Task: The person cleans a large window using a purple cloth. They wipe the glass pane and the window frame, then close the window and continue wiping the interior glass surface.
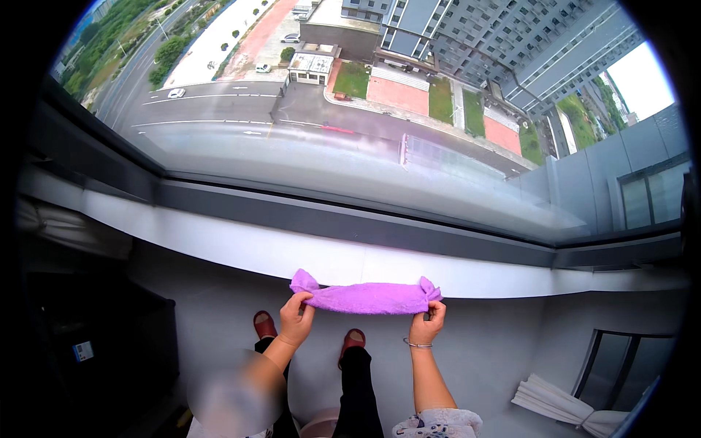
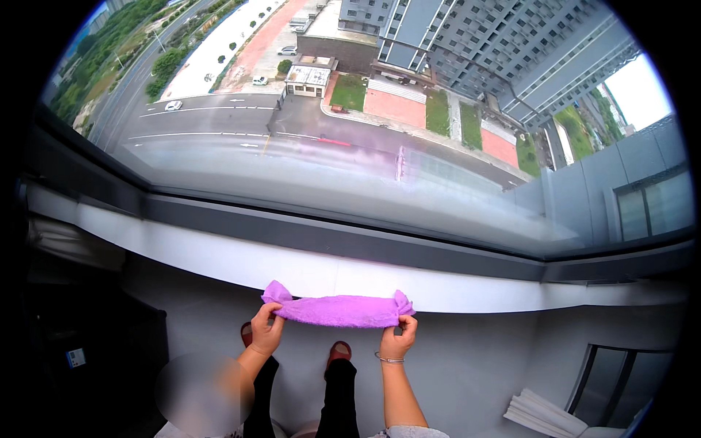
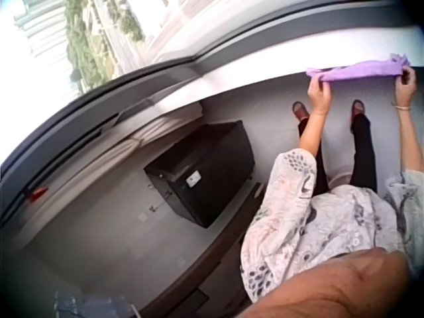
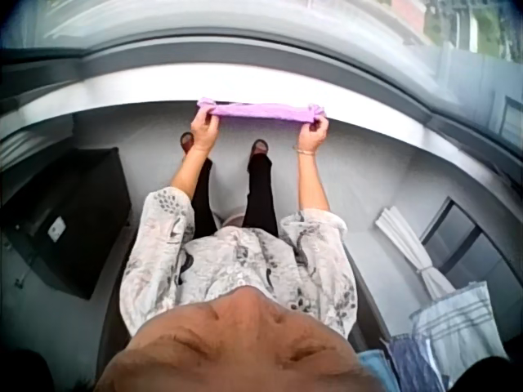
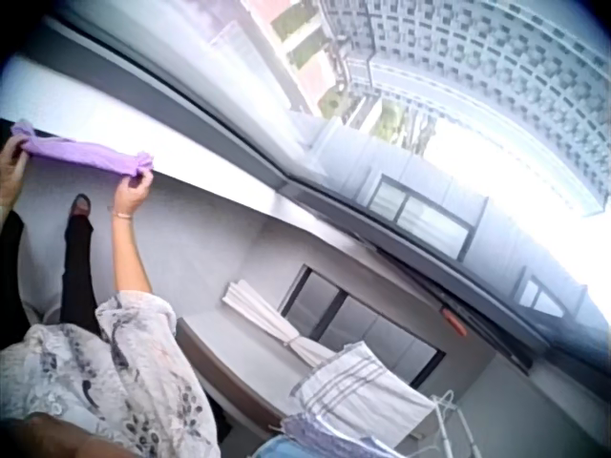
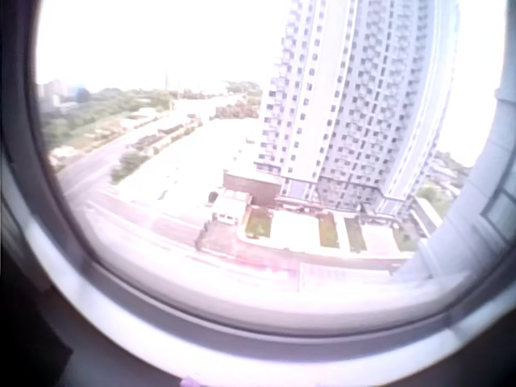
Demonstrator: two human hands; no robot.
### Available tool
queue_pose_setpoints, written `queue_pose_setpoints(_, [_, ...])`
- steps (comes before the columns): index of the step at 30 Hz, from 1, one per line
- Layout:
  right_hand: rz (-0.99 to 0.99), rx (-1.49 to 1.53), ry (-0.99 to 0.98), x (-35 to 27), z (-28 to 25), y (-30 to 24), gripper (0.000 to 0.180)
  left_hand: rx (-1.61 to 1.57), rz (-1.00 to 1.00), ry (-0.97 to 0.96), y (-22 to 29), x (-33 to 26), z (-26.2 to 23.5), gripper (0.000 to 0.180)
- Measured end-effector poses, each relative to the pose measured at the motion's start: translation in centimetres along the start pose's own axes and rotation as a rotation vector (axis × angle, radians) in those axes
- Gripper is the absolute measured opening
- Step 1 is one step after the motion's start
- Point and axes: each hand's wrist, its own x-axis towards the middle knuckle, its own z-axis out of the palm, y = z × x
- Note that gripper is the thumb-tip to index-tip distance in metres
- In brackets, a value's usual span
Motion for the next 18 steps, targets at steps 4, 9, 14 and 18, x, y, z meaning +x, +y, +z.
queue_pose_setpoints(4, [0.175, 0.098, -0.137, 2.5, 1.7, -5.8, 0.026, -0.366, -0.264, 0.098, 3.5, 4.1, 0.2, 0.033])
queue_pose_setpoints(9, [-0.222, -0.254, -0.296, 2.7, 5.6, -2.1, 0.043, 0.363, 0.13, -0.269, -1.0, 4.6, 3.2, 0.054])
queue_pose_setpoints(14, [-0.352, -0.774, -0.549, 0.2, 9.1, -0.7, 0.064, 0.787, 0.235, -0.446, -2.2, 5.7, 3.2, 0.068])
queue_pose_setpoints(18, [-0.295, -0.861, -0.589, -2.2, 12.7, -4.4, 0.079, 0.812, 0.235, -0.401, -4.6, 7.1, -0.7, 0.069])
